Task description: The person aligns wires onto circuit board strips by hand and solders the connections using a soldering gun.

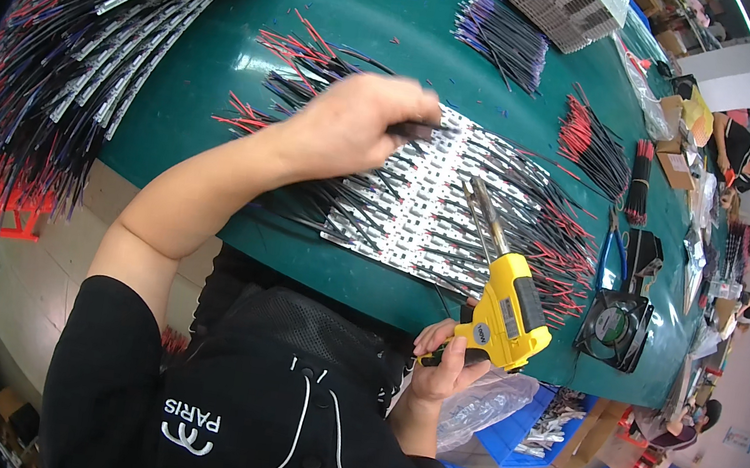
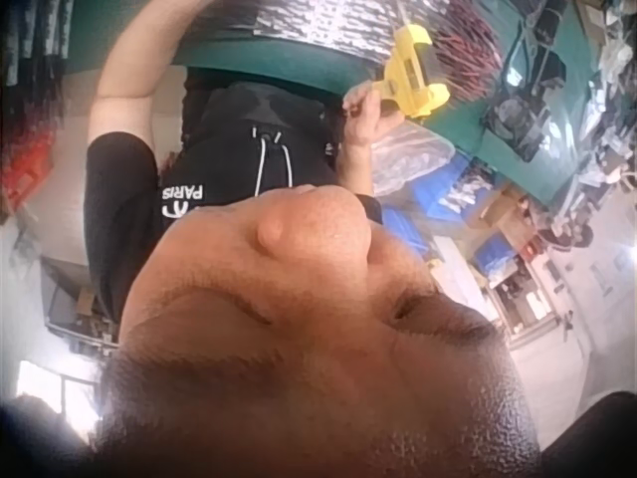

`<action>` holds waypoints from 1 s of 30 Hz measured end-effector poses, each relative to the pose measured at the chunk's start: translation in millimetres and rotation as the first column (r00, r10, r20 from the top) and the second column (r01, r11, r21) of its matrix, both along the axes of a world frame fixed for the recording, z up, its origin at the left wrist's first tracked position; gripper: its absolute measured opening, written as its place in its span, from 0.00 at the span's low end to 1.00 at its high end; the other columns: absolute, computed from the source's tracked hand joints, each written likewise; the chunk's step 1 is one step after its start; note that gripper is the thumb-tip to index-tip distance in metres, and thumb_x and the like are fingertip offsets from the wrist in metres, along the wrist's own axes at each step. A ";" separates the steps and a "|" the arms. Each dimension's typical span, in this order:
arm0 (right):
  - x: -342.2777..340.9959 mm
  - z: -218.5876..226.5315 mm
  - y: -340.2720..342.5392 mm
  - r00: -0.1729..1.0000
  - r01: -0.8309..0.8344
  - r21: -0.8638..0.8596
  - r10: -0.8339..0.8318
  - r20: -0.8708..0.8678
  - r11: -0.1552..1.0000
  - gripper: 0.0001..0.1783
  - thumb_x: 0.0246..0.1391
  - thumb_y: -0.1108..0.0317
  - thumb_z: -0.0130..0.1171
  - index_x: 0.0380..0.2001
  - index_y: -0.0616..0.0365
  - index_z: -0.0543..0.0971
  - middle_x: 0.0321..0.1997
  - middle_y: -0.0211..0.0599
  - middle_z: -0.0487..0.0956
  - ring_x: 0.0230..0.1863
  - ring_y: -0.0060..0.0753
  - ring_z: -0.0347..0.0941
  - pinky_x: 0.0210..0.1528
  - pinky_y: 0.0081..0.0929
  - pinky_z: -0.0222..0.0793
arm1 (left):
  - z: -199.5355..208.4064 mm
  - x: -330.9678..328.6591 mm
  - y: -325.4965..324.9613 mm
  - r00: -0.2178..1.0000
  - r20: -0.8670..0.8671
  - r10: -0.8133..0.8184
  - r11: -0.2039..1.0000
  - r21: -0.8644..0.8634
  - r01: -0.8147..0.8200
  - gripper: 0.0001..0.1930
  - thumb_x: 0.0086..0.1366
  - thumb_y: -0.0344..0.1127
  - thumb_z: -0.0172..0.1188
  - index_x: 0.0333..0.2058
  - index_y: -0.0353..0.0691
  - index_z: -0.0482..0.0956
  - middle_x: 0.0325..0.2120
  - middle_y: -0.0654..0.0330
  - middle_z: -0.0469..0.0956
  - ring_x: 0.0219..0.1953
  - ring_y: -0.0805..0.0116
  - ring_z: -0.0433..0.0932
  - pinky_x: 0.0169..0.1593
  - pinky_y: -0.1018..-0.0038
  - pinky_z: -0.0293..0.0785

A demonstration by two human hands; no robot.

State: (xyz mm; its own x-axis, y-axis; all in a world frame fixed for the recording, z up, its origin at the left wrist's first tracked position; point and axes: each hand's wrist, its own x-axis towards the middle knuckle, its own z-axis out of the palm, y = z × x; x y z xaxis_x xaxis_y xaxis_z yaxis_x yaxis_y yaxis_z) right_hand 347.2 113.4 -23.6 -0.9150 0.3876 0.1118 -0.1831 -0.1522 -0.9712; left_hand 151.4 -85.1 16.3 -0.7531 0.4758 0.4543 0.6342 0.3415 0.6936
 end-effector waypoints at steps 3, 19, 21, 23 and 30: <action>1.4 -0.1 -2.2 1.000 -0.021 0.001 0.021 -0.020 1.000 0.24 0.55 0.68 0.45 0.52 0.74 0.57 0.15 0.35 0.64 0.11 0.23 0.59 0.13 0.17 0.58 | -25.9 5.4 8.1 0.994 0.091 -0.057 0.994 -0.084 0.064 0.19 0.41 0.19 0.57 0.37 0.34 0.77 0.31 0.51 0.77 0.36 0.54 0.76 0.39 0.67 0.72; 2.6 1.5 -10.6 0.998 -0.061 -0.069 0.063 0.021 0.996 0.24 0.53 0.74 0.47 0.52 0.71 0.57 0.19 0.37 0.67 0.14 0.22 0.61 0.15 0.18 0.60 | -20.6 1.8 12.7 0.962 0.230 0.149 0.941 -0.332 -0.066 0.15 0.42 0.32 0.62 0.32 0.36 0.79 0.27 0.50 0.77 0.34 0.52 0.76 0.39 0.63 0.71; 3.3 0.9 -11.5 0.999 -0.046 -0.023 0.046 0.018 0.999 0.24 0.54 0.70 0.48 0.50 0.73 0.56 0.18 0.38 0.66 0.13 0.23 0.60 0.14 0.17 0.59 | -23.7 1.4 14.0 0.968 0.191 0.161 0.948 -0.302 -0.098 0.15 0.42 0.35 0.62 0.31 0.36 0.80 0.24 0.50 0.76 0.32 0.52 0.76 0.38 0.62 0.71; 5.3 -1.3 -10.2 0.995 -0.099 -0.013 0.100 0.031 0.995 0.21 0.54 0.70 0.48 0.47 0.70 0.58 0.19 0.38 0.66 0.14 0.23 0.60 0.15 0.18 0.60 | -27.8 1.7 15.1 0.975 0.158 0.158 0.954 -0.281 -0.109 0.12 0.41 0.33 0.61 0.27 0.34 0.77 0.23 0.50 0.75 0.30 0.52 0.75 0.36 0.63 0.70; 4.7 0.3 -13.6 0.992 -0.095 0.001 0.095 0.083 0.995 0.16 0.54 0.71 0.48 0.42 0.67 0.60 0.17 0.35 0.64 0.15 0.23 0.60 0.16 0.18 0.60 | -22.2 1.7 16.4 0.972 0.188 0.144 0.945 -0.316 -0.079 0.09 0.39 0.32 0.60 0.21 0.34 0.75 0.21 0.51 0.74 0.28 0.51 0.74 0.34 0.63 0.68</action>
